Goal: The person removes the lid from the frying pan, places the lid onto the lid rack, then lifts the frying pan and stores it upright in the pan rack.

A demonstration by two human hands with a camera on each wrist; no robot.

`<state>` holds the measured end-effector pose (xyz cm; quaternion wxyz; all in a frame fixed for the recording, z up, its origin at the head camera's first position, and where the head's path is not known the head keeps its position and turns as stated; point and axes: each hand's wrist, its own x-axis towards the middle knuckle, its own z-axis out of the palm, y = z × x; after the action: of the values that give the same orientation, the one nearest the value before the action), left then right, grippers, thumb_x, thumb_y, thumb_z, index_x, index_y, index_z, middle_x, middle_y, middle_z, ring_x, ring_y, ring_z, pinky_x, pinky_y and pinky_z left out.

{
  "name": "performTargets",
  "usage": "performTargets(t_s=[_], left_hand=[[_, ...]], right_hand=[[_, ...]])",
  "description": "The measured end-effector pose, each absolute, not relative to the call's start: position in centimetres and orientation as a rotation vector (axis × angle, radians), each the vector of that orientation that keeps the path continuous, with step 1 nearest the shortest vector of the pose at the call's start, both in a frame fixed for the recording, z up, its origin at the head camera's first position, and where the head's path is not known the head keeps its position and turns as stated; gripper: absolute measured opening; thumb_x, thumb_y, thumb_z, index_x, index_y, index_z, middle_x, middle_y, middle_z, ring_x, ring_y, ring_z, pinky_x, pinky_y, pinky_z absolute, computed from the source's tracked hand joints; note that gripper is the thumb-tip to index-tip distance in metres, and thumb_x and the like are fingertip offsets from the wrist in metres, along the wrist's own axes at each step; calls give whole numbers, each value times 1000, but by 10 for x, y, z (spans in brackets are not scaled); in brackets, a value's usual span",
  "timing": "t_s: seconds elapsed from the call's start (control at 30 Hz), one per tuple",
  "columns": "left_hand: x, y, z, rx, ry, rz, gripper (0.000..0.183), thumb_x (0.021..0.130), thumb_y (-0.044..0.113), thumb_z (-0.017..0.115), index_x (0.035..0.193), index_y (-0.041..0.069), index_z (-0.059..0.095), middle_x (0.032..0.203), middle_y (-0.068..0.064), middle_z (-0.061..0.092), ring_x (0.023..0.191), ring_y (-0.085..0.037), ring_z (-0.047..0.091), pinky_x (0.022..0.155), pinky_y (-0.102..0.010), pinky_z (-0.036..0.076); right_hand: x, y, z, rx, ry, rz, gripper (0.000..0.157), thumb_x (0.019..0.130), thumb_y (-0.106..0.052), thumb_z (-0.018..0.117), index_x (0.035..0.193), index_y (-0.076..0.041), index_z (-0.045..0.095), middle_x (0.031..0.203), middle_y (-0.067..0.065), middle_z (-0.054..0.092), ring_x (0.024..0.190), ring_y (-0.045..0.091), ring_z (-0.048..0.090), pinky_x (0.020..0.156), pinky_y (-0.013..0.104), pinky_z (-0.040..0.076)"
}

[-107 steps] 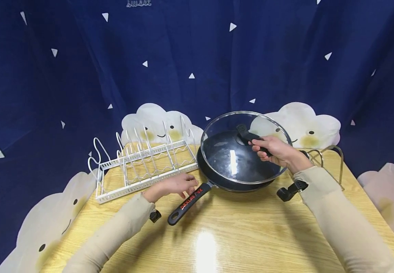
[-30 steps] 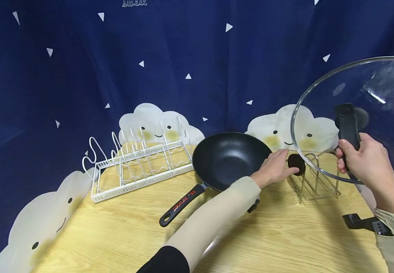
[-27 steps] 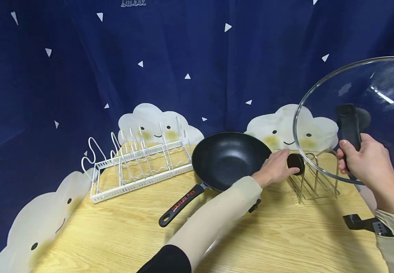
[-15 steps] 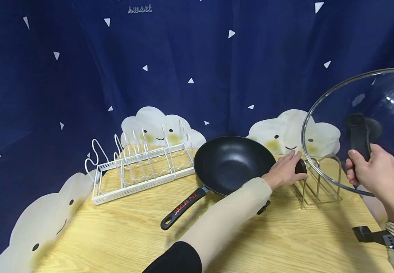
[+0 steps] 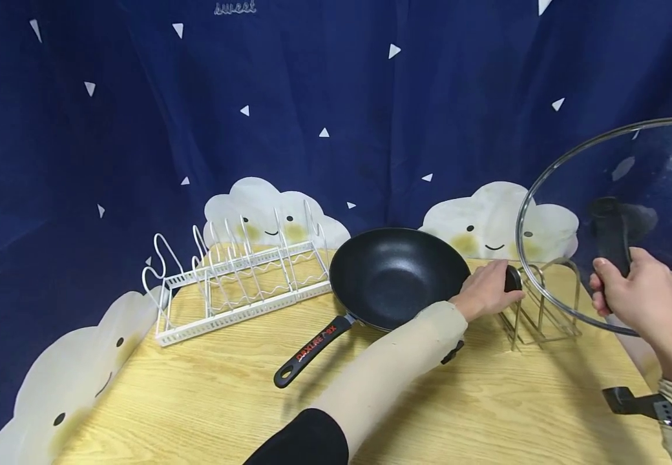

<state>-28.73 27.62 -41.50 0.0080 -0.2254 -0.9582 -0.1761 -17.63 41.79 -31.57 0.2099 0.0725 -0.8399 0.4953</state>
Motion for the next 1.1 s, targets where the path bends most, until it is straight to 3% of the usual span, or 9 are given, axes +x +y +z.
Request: performTargets(t_s=[0.17, 0.37, 0.63, 0.9, 1.03, 1.1], left_hand=[[-285, 268, -414, -703, -2981, -553, 46, 85, 59, 58, 120, 32, 48, 110, 19, 51, 98, -1, 51, 80, -20, 44], [-280, 251, -415, -733, -2994, -533, 57, 86, 61, 54, 133, 32, 42, 125, 20, 47, 111, 0, 48, 90, -22, 42], [-273, 247, -414, -761, -2988, -486, 54, 86, 62, 54, 130, 32, 44, 124, 20, 47, 111, 1, 47, 84, -21, 42], [-267, 240, -413, -795, -2970, -480, 58, 86, 63, 53, 135, 33, 42, 134, 20, 41, 118, 1, 43, 90, -21, 41], [-264, 234, -415, -802, -2956, -452, 61, 86, 64, 51, 138, 33, 40, 134, 17, 41, 118, -1, 44, 90, -20, 42], [-264, 232, -416, -799, -2949, -430, 62, 86, 64, 50, 139, 32, 39, 134, 18, 41, 117, -1, 44, 89, -20, 42]], right_hand=[[-172, 410, -316, 73, -2521, 1114, 23, 101, -10, 33, 89, 8, 38, 49, -4, 49, 33, 7, 46, 31, 23, 42], [-167, 400, -320, -25, -2692, 848, 34, 104, -22, 30, 94, 9, 39, 54, 8, 52, 36, 15, 50, 35, 26, 43], [-157, 397, -326, 54, -2639, 883, 32, 102, -12, 34, 80, 8, 44, 44, 3, 48, 31, 9, 45, 32, 22, 40], [-147, 386, -329, 31, -2706, 781, 25, 103, -12, 32, 94, 11, 35, 55, 5, 48, 36, 12, 45, 33, 25, 37], [-146, 381, -330, -36, -2813, 670, 43, 105, -20, 29, 117, 21, 28, 55, 4, 47, 40, 18, 45, 38, 29, 33], [-147, 379, -331, -43, -2849, 636, 45, 105, -23, 29, 117, 20, 29, 54, 3, 46, 42, 19, 45, 39, 30, 31]])
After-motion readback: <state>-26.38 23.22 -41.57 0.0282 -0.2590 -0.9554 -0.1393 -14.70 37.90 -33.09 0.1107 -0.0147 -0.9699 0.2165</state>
